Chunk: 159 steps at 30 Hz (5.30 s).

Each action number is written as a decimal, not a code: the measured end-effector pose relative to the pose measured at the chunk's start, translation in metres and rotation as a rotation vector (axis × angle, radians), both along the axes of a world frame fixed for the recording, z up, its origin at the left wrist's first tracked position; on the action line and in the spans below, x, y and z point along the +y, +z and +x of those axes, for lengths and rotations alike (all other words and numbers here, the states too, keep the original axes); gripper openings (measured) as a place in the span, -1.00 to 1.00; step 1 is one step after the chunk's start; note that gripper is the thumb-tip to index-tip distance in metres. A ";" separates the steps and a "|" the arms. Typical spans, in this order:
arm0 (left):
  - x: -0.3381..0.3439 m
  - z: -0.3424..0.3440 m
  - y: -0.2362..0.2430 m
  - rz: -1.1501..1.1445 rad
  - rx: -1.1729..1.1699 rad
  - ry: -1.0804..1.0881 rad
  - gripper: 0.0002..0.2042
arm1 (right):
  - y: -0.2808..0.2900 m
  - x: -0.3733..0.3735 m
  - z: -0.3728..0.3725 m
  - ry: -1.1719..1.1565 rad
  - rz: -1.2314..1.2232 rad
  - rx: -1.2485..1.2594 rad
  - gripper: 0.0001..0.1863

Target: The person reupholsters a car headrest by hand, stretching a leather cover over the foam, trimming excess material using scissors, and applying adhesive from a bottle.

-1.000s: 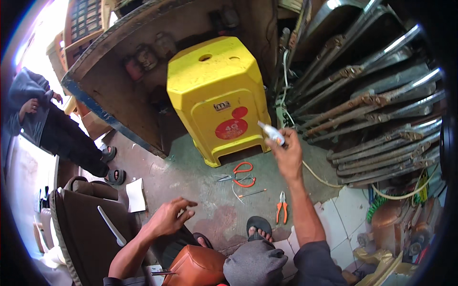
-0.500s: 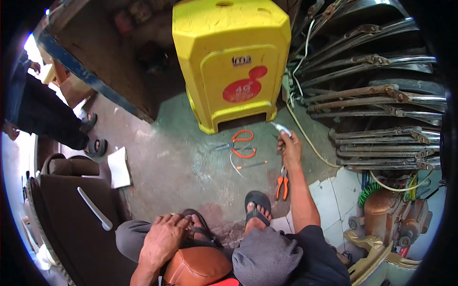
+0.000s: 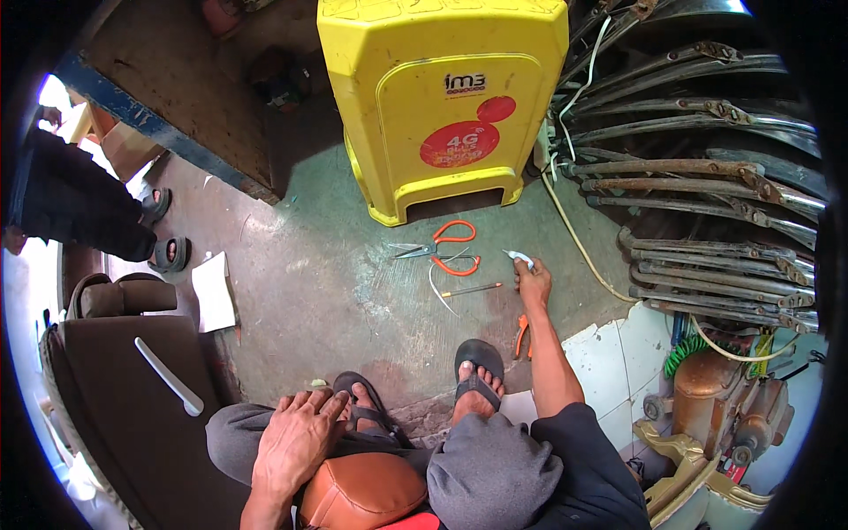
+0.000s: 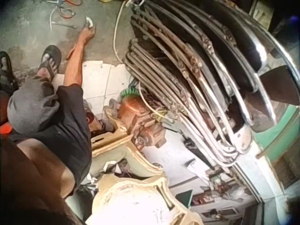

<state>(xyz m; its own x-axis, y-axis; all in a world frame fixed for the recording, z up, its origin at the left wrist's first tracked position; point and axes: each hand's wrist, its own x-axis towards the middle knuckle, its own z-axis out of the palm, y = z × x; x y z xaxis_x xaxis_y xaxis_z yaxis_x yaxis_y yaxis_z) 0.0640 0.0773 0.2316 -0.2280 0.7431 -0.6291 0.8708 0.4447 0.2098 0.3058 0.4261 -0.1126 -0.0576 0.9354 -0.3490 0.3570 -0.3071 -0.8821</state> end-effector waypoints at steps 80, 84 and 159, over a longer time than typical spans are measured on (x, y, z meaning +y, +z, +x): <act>-0.102 0.015 0.058 0.710 -0.605 0.330 -0.79 | 0.376 -0.200 -0.050 1.674 0.267 0.281 -0.66; -0.101 0.011 0.055 0.807 -0.677 0.256 -0.81 | 0.375 -0.208 -0.041 1.586 0.265 0.337 -0.69; -0.034 -0.012 0.115 0.125 -0.709 -0.444 -0.34 | 0.431 -0.198 -0.120 2.373 0.222 0.170 -0.37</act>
